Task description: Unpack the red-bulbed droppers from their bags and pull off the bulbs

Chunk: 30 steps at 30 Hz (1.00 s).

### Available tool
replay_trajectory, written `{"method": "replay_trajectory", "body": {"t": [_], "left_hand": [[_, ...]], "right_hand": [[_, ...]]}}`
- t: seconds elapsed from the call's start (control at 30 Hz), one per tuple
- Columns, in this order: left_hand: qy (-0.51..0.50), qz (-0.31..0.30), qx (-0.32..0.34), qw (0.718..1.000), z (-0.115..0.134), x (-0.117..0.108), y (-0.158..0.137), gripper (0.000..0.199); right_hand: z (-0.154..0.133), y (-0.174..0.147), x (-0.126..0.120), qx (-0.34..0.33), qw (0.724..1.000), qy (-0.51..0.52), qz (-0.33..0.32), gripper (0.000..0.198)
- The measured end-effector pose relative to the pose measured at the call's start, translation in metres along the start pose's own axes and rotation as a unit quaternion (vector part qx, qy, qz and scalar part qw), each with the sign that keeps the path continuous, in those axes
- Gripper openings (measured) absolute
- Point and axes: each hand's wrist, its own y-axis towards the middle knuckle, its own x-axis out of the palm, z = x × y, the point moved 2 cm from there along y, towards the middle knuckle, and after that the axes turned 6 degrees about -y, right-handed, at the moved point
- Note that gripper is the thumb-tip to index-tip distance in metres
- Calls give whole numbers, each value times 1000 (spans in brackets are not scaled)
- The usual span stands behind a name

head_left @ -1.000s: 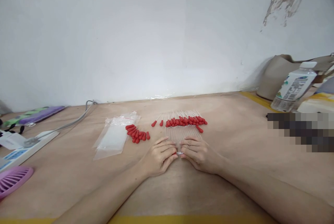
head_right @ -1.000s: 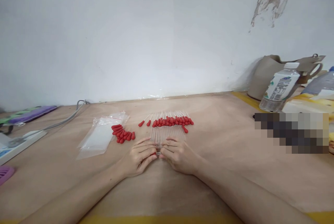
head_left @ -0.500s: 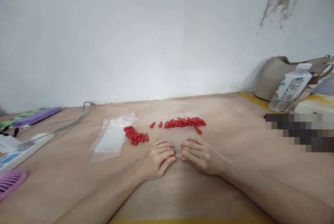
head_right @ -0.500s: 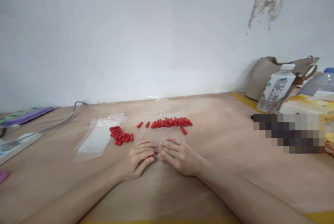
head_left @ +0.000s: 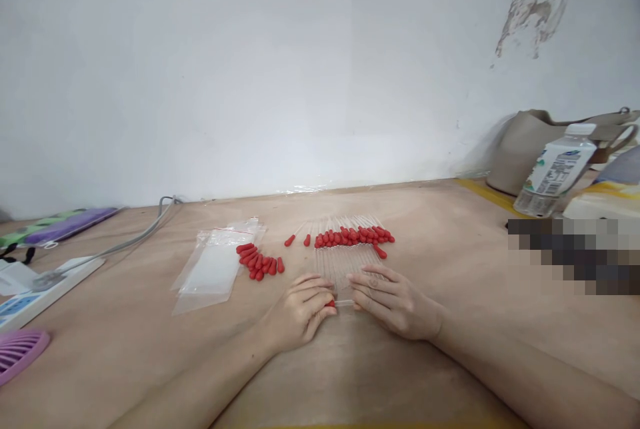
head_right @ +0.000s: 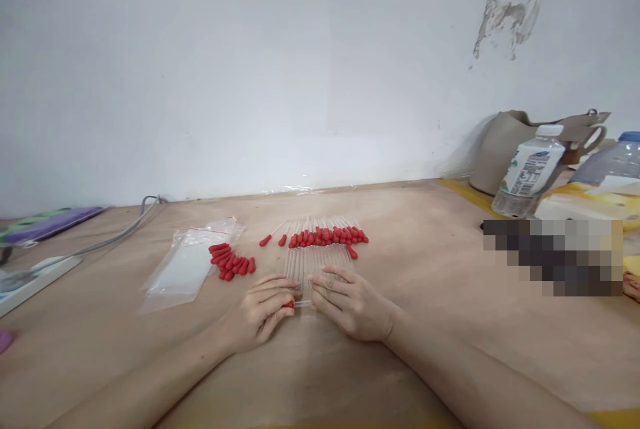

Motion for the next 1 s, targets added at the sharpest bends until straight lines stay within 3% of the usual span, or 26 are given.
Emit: {"method": "replay_trajectory", "body": {"t": [0.2, 0.3, 0.4, 0.5, 0.67, 0.8, 0.9, 1.0], "left_hand": [[21, 37, 0, 999, 0, -7, -5, 13], [61, 100, -55, 992, -11, -22, -10, 12], [108, 158, -152, 970, -31, -44, -14, 14], [126, 196, -284, 930, -55, -69, -22, 25], [148, 214, -410, 874, -89, -102, -43, 33], [96, 245, -471, 842, -105, -109, -54, 37], [94, 259, -466, 841, -106, -107, -54, 34], [102, 229, -433, 866, -101, -103, -50, 28]], "right_hand": [[8, -7, -5, 8, 1000, 17, 7, 16], [24, -16, -5, 124, 992, -8, 12, 15], [38, -22, 0, 278, 958, -61, -17, 17], [43, -23, 10, 345, 934, -70, -60, 23], [43, -22, 20, 381, 919, -62, -83, 21], [42, -19, 22, 370, 922, -89, -69, 16], [40, -18, 23, 344, 932, -97, -63, 16], [37, -18, 23, 323, 940, -88, -62, 15]]}}
